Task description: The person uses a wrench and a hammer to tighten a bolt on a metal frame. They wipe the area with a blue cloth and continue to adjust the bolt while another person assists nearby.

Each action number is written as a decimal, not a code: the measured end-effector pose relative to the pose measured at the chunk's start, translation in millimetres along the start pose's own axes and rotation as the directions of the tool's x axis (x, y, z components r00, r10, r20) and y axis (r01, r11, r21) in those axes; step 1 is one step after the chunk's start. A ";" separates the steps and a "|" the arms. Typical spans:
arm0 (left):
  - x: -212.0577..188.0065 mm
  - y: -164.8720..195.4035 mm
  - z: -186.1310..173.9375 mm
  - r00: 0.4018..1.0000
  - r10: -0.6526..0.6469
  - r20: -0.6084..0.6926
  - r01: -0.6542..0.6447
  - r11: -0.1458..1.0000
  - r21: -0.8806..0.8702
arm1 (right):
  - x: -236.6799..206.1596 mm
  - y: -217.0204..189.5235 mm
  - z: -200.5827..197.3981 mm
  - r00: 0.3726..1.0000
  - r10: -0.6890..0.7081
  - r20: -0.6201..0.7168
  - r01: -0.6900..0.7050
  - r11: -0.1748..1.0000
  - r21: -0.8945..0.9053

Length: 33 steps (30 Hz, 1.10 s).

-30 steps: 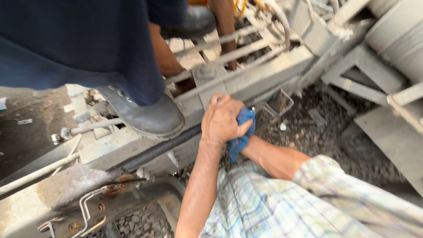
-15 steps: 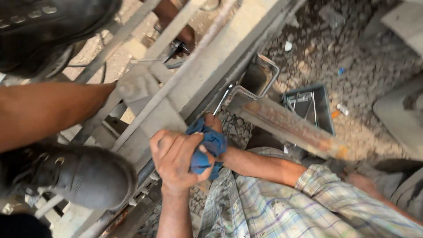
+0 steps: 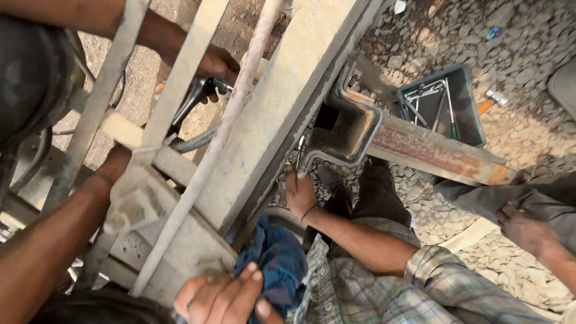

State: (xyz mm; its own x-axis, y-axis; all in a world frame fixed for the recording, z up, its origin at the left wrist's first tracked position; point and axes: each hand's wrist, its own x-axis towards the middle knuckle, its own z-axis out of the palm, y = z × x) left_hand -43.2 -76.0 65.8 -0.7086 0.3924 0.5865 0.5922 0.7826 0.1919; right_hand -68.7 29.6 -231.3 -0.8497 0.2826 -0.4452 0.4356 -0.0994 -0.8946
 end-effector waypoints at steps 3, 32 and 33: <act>-9.6 -13.9 -9.4 0.943 0.114 0.312 -0.111 0.993 -0.024 | 12.8 8.8 2.0 0.993 -0.105 -0.045 0.107 0.992 0.063; 7.3 10.0 9.2 0.978 -0.042 -0.202 -0.010 0.968 -0.250 | -43.3 -110.9 25.2 0.997 0.080 -0.024 -0.075 0.983 0.170; 7.5 10.1 9.2 0.978 -0.046 -0.206 -0.007 0.969 -0.247 | -46.7 -114.9 24.8 0.996 0.089 -0.022 -0.084 0.981 0.175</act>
State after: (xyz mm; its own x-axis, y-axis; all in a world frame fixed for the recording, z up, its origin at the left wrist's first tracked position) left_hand -46.1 -60.7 64.9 -0.6408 0.2481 0.7265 0.6734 0.6361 0.3767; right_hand -86.4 4.2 -108.7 -0.8007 0.2937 -0.5221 0.4464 -0.2885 -0.8470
